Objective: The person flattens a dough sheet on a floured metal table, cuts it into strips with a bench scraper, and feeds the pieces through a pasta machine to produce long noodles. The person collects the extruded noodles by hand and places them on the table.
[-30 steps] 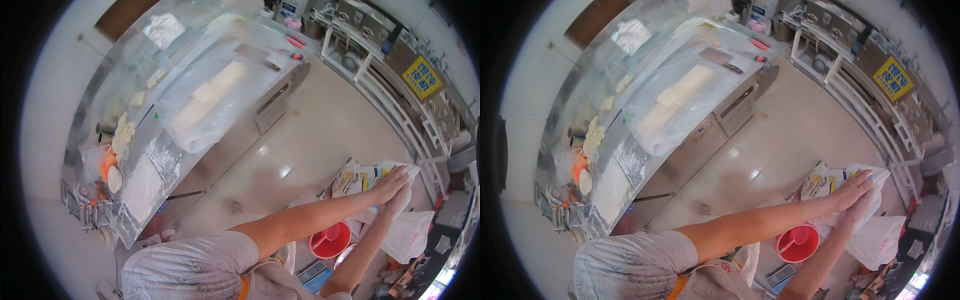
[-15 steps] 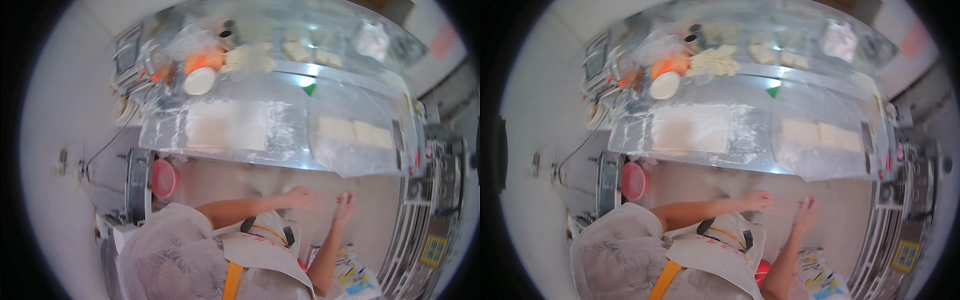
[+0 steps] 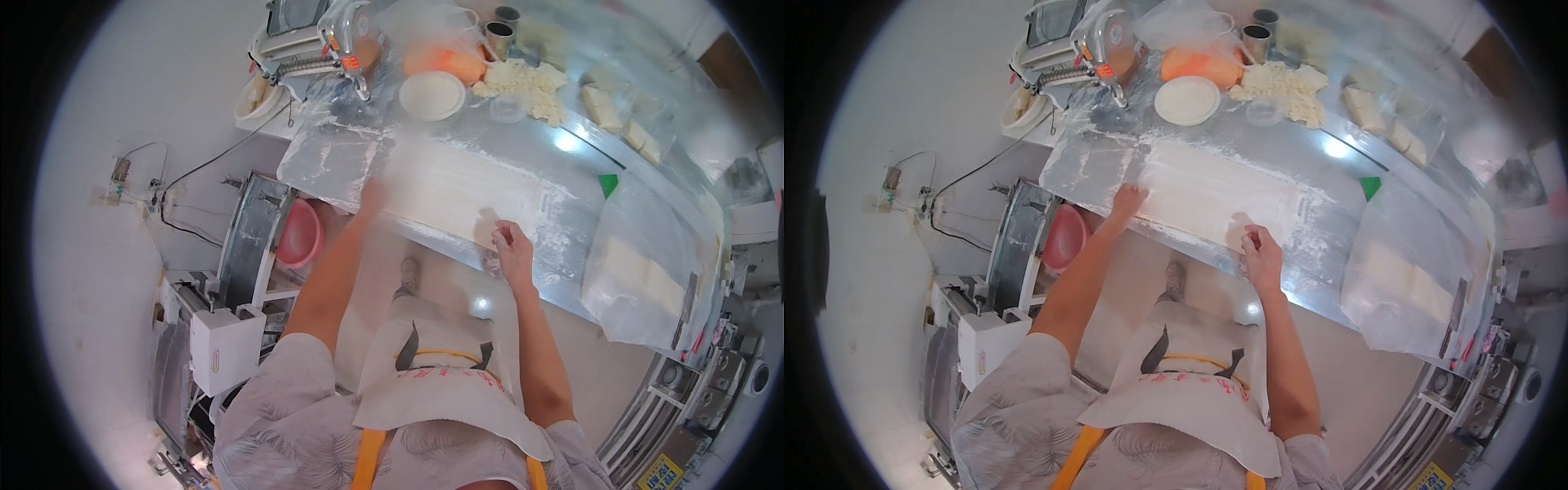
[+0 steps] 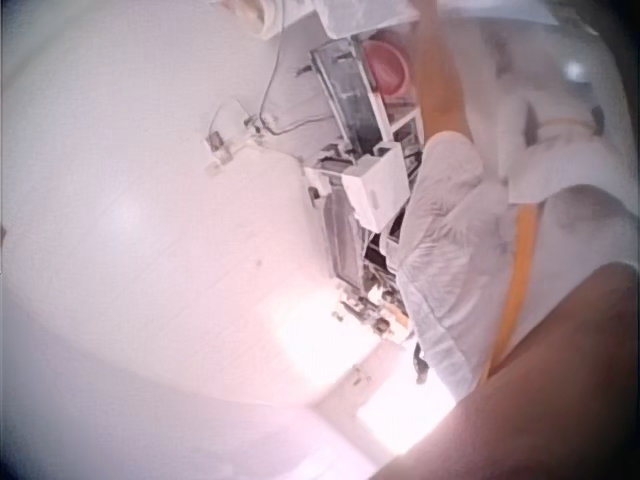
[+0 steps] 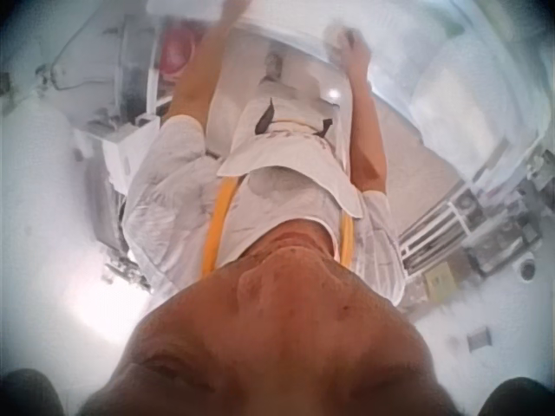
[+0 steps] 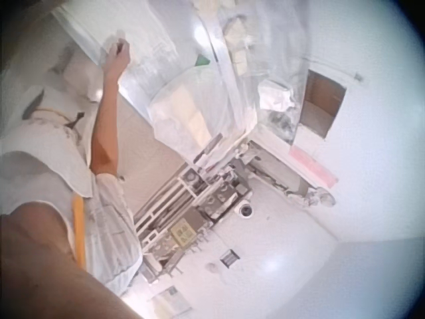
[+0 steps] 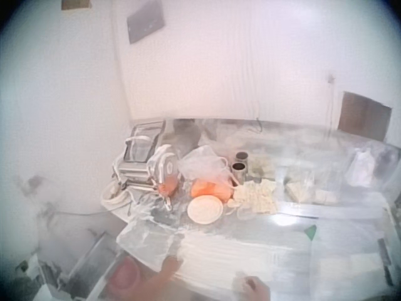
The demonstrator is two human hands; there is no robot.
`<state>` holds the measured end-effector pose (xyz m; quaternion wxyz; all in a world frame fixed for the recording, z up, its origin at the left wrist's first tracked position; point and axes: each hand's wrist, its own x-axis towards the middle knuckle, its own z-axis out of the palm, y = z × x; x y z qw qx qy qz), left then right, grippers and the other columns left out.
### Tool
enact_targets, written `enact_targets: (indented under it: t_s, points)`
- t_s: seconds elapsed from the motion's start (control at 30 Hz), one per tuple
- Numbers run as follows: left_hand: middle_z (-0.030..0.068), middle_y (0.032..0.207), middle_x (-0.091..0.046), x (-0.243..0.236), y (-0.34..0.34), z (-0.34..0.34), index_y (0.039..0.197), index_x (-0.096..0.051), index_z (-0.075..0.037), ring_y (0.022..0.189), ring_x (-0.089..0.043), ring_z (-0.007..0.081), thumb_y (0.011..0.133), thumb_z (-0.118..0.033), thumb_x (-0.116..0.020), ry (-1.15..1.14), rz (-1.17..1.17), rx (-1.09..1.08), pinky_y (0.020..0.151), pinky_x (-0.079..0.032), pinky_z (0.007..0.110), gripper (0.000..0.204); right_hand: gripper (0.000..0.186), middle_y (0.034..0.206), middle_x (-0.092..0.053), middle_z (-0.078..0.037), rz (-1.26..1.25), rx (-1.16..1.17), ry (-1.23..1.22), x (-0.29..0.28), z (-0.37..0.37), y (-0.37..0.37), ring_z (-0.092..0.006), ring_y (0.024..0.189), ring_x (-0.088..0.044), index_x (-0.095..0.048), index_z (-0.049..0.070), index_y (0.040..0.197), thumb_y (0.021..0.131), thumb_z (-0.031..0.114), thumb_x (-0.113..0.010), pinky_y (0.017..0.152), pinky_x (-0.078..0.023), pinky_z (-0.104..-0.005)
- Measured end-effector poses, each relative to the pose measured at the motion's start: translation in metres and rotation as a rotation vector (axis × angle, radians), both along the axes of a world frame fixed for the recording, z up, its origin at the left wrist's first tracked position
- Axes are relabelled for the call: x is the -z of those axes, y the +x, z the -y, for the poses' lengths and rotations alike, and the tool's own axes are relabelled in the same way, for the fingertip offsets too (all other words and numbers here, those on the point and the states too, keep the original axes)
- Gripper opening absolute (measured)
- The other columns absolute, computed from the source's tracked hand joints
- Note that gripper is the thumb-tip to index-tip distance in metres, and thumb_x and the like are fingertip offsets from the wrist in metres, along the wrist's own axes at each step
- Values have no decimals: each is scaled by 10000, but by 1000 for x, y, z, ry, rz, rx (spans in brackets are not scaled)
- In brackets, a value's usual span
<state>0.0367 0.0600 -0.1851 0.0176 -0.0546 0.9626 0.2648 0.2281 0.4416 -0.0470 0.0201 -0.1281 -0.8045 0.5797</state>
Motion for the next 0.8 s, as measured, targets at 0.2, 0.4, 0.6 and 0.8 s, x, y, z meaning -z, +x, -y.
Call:
enact_targets:
  t_s: [0.2, 0.4, 0.6, 0.8]
  points:
    - [128, 919, -750, -9, 2, -42, 1030, -724, -1, 839, -725, 237, 752, -225, -847, 207, -144, -85, 769, -570, 371, 378, 268, 972, -735, -110, 70, 60, -23, 22, 83, -70, -182, 871, -709, -678, 17, 1191, 981, 183, -669, 814, -561, -316]
    - [107, 937, -763, -131, 15, -95, 1078, -721, 10, 828, -724, 172, 780, -45, -805, 897, 163, -65, 757, -580, 303, 314, 532, 1005, -752, -139, 339, 57, 12, -10, 140, -166, -246, 914, -738, -695, -10, 1160, 943, 476, -681, 775, -568, -364]
    - [117, 982, -770, -172, 35, -165, 1102, -720, -17, 837, -731, 174, 836, -3, -744, 1089, 254, 321, 775, -585, 307, 268, 404, 877, -748, -122, 377, 128, -56, -35, 61, -164, -161, 784, -690, -727, -56, 1083, 963, 329, -719, 709, -552, -336]
    - [179, 1165, -644, -81, -7, -88, 1195, -598, 6, 1101, -597, 403, 840, -325, -816, 156, -32, 50, 988, -468, 516, 532, 378, 1040, -715, -35, 177, 252, 123, -109, -25, -102, -74, 908, -611, -645, -66, 1267, 1011, 209, -678, 837, -498, -253]
